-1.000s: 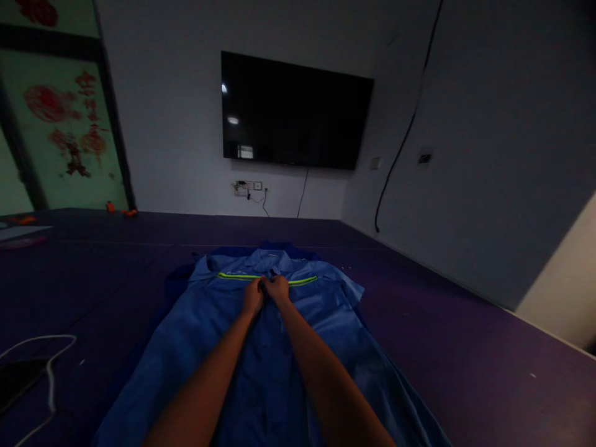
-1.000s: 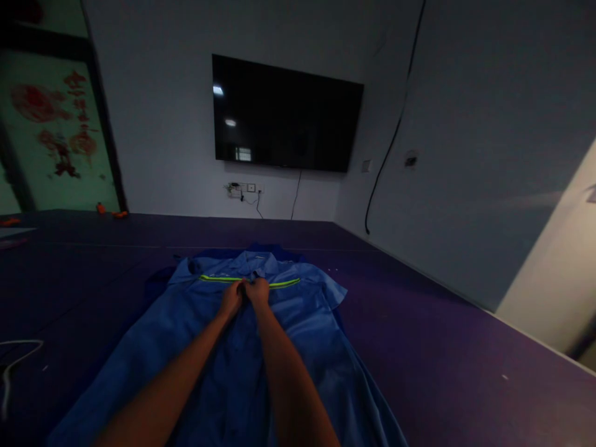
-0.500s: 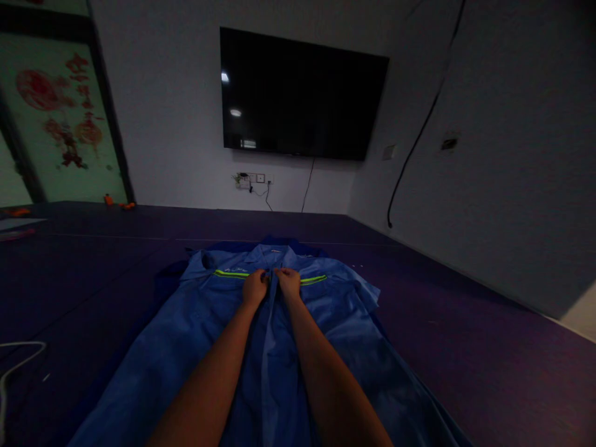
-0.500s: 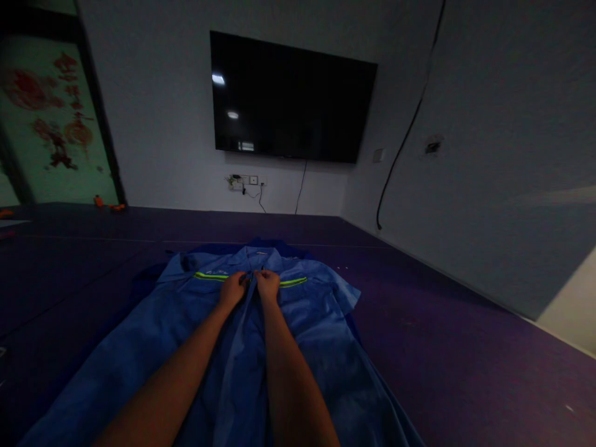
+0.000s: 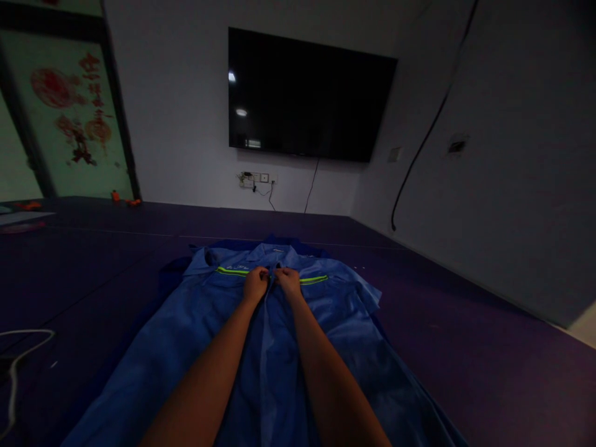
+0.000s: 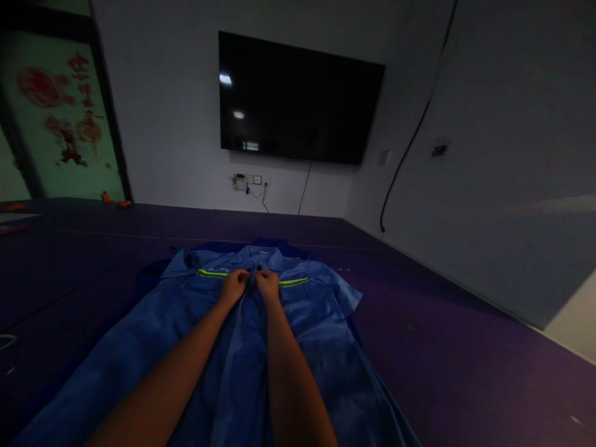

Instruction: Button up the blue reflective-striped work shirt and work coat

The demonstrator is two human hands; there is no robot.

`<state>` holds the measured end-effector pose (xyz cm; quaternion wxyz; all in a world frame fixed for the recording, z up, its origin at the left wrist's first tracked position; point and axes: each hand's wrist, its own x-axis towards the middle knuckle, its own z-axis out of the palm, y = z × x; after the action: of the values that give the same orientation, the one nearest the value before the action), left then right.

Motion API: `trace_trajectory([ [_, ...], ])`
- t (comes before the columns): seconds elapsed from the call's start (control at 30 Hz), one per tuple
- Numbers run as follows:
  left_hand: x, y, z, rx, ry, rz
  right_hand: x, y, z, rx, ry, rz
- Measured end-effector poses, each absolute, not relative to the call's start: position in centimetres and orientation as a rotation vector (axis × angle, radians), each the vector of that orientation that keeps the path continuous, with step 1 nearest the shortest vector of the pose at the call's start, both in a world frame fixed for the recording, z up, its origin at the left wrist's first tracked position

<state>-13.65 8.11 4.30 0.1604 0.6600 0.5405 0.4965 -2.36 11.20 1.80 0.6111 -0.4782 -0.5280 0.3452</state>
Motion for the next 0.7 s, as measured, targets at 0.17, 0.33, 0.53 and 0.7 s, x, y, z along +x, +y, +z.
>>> trace_trajectory([
  [0.17, -13.7, 8.1, 4.3, 1.883, 1.534, 1.439, -2.7, 10.5, 2.3, -1.112, -1.203, 0.832],
  [0.33, -13.7, 7.9, 4.4, 1.879, 1.524, 1.457, -2.7, 10.0, 2.7, -1.142, -1.236, 0.773],
  [0.53, -13.7, 7.9, 4.3, 1.869, 1.499, 1.471, -2.6, 9.7, 3.0, -1.167, -1.291, 0.655],
  [0.7, -13.8, 8.1, 4.2, 1.884, 1.508, 1.485, -2.7, 9.6, 3.3, -1.139, -1.307, 0.712],
])
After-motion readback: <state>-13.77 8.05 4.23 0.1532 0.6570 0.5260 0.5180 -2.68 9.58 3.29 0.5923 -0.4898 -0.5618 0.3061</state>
